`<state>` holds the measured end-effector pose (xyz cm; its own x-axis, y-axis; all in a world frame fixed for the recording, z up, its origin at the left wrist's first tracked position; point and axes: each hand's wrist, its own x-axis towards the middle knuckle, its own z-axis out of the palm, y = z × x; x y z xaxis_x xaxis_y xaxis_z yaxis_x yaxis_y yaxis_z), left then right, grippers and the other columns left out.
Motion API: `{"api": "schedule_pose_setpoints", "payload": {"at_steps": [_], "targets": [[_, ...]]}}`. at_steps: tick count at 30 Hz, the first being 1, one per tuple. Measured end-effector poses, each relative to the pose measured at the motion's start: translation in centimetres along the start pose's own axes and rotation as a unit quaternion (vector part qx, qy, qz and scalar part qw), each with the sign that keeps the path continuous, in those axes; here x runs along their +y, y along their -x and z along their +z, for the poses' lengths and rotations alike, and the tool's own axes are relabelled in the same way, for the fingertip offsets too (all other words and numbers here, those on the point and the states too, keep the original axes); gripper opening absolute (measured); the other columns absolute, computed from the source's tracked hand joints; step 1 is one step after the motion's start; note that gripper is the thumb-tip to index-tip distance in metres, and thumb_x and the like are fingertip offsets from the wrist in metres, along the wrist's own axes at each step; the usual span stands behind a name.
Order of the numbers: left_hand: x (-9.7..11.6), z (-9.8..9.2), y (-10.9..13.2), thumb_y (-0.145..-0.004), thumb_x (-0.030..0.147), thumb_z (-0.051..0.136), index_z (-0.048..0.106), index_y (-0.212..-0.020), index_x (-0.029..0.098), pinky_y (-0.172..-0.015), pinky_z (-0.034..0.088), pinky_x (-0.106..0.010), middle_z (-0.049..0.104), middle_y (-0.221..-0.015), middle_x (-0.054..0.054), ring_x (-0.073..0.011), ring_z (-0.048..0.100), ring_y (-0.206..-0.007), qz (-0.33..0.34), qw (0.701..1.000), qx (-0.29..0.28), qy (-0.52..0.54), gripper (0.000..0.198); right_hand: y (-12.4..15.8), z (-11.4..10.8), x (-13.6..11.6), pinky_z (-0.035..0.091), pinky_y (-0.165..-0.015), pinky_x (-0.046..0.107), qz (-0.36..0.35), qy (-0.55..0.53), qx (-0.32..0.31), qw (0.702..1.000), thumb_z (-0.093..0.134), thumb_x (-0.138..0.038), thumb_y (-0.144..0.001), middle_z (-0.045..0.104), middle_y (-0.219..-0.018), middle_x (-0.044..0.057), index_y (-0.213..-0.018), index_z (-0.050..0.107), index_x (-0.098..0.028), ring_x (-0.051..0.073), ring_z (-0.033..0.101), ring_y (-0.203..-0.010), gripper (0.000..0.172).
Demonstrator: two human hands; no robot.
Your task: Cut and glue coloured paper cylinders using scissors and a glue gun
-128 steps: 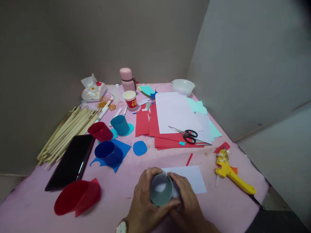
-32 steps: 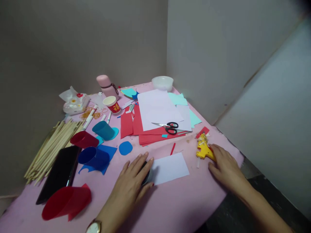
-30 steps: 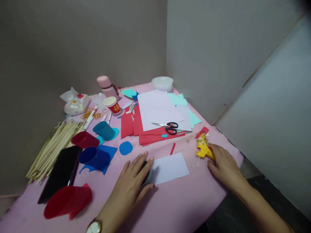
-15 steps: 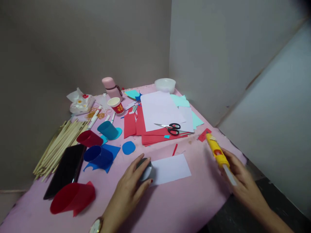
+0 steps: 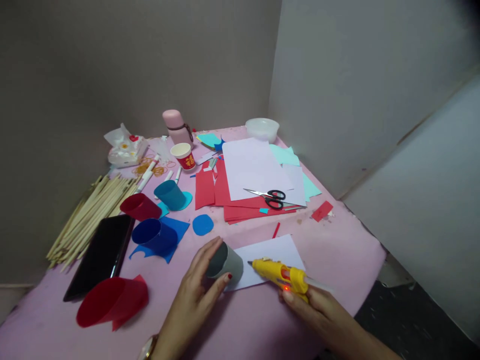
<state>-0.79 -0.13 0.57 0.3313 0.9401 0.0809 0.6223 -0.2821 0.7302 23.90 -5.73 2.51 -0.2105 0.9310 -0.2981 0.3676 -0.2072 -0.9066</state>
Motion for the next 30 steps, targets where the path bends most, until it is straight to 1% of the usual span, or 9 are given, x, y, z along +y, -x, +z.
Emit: {"api": "schedule_pose_setpoints", "payload": {"at_steps": [4, 8, 11, 15, 17, 19, 23, 27, 30], "targets": [[-0.3, 0.1, 0.0, -0.090, 0.033, 0.049, 0.031, -0.136, 0.038, -0.110, 0.033, -0.043, 0.043, -0.142, -0.004, -0.0200, 0.041, -0.130, -0.013, 0.999, 0.006, 0.031, 0.049, -0.4, 0.1, -0.3, 0.048, -0.091, 0.038, -0.011, 0.031, -0.034, 0.999, 0.042, -0.048, -0.092, 0.070, -0.105, 0.010, -0.125, 0.059, -0.021, 0.027, 0.062, -0.100, 0.046], [-0.2, 0.0, 0.1, -0.090, 0.033, 0.049, 0.031, -0.136, 0.036, -0.110, 0.033, -0.043, 0.043, -0.142, -0.004, -0.0203, 0.040, -0.131, -0.013, 0.999, 0.000, 0.035, 0.050, -0.8, 0.3, -0.6, 0.046, -0.095, 0.037, -0.030, 0.050, -0.029, 0.998, 0.043, -0.042, -0.093, 0.066, -0.116, 0.010, -0.132, 0.052, -0.020, 0.026, 0.061, -0.102, 0.046], [-0.1, 0.0, 0.1, -0.090, 0.032, 0.050, 0.031, -0.137, 0.034, -0.109, 0.034, -0.043, 0.043, -0.142, -0.006, -0.0214, 0.040, -0.131, -0.005, 1.000, -0.001, 0.026, 0.051, -1.1, 0.4, -0.9, 0.045, -0.097, 0.038, -0.046, 0.057, -0.021, 0.997, 0.043, -0.040, -0.093, 0.065, -0.118, 0.009, -0.130, 0.053, -0.021, 0.026, 0.060, -0.105, 0.043], [0.2, 0.2, 0.0, -0.090, 0.030, 0.050, 0.030, -0.138, 0.033, -0.109, 0.035, -0.042, 0.044, -0.143, -0.007, -0.0214, 0.040, -0.132, 0.013, 1.000, -0.012, 0.006, 0.052, -1.3, 0.4, -0.9, 0.045, -0.097, 0.040, -0.051, 0.062, -0.018, 0.997, 0.045, -0.039, -0.092, 0.071, -0.101, 0.006, -0.119, 0.061, -0.024, 0.028, 0.062, -0.102, 0.035], [0.2, 0.3, -0.1, -0.090, 0.030, 0.049, 0.029, -0.138, 0.033, -0.109, 0.035, -0.043, 0.043, -0.143, -0.008, -0.0216, 0.040, -0.132, 0.019, 1.000, -0.009, -0.001, 0.052, -1.4, 0.5, -0.8, 0.047, -0.095, 0.039, -0.044, 0.055, -0.013, 0.997, 0.047, -0.039, -0.091, 0.072, -0.098, 0.004, -0.118, 0.062, -0.026, 0.028, 0.063, -0.100, 0.033], [0.2, 0.4, -0.1, -0.090, 0.030, 0.050, 0.029, -0.138, 0.032, -0.109, 0.035, -0.044, 0.043, -0.144, -0.008, -0.0225, 0.040, -0.132, 0.022, 1.000, -0.008, -0.006, 0.053, -1.5, 0.6, -0.8, 0.048, -0.094, 0.038, -0.043, 0.046, -0.015, 0.998, 0.048, -0.039, -0.091, 0.071, -0.106, 0.003, -0.122, 0.060, -0.026, 0.028, 0.063, -0.101, 0.035], [0.1, 0.4, 0.0, -0.090, 0.030, 0.049, 0.030, -0.138, 0.032, -0.109, 0.035, -0.044, 0.043, -0.144, -0.009, -0.0224, 0.040, -0.132, 0.028, 0.999, -0.011, -0.014, 0.052, -1.7, 0.7, -1.0, 0.046, -0.097, 0.039, -0.049, 0.035, -0.026, 0.998, 0.048, -0.035, -0.091, 0.064, -0.124, 0.005, -0.128, 0.055, -0.025, 0.027, 0.061, -0.106, 0.039], [0.0, 0.5, 0.0, -0.091, 0.030, 0.047, 0.031, -0.138, 0.031, -0.109, 0.035, -0.044, 0.043, -0.143, -0.009, -0.0220, 0.039, -0.133, 0.024, 0.999, -0.015, -0.021, 0.049, -1.7, 0.7, -1.2, 0.044, -0.100, 0.039, -0.046, 0.030, -0.028, 0.998, 0.048, -0.034, -0.091, 0.062, -0.126, 0.006, -0.127, 0.055, -0.022, 0.027, 0.059, -0.111, 0.038], [0.0, 0.5, 0.0, -0.091, 0.030, 0.047, 0.031, -0.137, 0.030, -0.109, 0.036, -0.044, 0.043, -0.143, -0.009, -0.0218, 0.039, -0.133, 0.023, 0.999, -0.018, -0.022, 0.049, -1.5, 0.5, -1.1, 0.044, -0.101, 0.036, -0.054, 0.032, -0.038, 0.997, 0.048, -0.032, -0.092, 0.062, -0.127, 0.003, -0.127, 0.055, -0.025, 0.026, 0.059, -0.112, 0.037]]}}
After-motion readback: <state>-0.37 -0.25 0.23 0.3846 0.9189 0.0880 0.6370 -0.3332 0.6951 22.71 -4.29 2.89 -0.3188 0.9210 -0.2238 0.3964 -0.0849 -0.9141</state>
